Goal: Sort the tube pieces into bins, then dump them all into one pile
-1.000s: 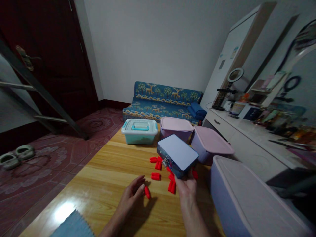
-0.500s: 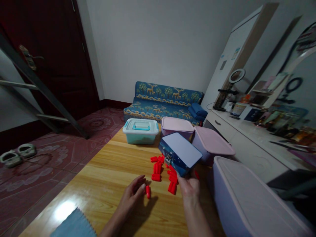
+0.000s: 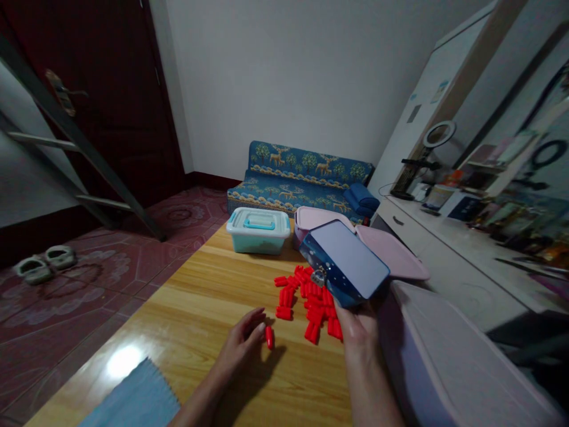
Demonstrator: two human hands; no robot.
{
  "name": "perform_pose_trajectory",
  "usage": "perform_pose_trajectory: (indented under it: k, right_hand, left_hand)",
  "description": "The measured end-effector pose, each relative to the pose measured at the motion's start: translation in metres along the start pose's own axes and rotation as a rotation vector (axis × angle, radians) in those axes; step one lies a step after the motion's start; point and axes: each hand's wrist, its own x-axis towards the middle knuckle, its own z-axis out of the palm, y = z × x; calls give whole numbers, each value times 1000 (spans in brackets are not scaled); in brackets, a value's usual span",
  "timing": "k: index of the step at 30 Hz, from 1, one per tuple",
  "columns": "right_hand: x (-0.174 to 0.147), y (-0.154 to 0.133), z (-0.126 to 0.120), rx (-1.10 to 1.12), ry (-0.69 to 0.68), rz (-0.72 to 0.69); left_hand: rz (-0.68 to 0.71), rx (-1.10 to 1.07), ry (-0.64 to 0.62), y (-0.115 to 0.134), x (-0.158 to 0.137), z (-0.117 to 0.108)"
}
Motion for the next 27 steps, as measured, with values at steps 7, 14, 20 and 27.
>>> perform_pose_trajectory:
  k: [7, 14, 20, 27]
  right_hand:
    - [-10, -1, 15, -67, -69, 29]
    - [-13, 2, 18, -119, -36, -1]
    - [-12, 12, 12, -138, -35, -20]
    - [-24, 40, 16, -392, 68, -180]
  left_hand:
    - [19, -21, 0, 2, -2, 2]
    - [38, -30, -3, 0, -2, 1]
    - [19, -41, 29, -2, -1, 0]
    - [18, -82, 3, 3, -3, 2]
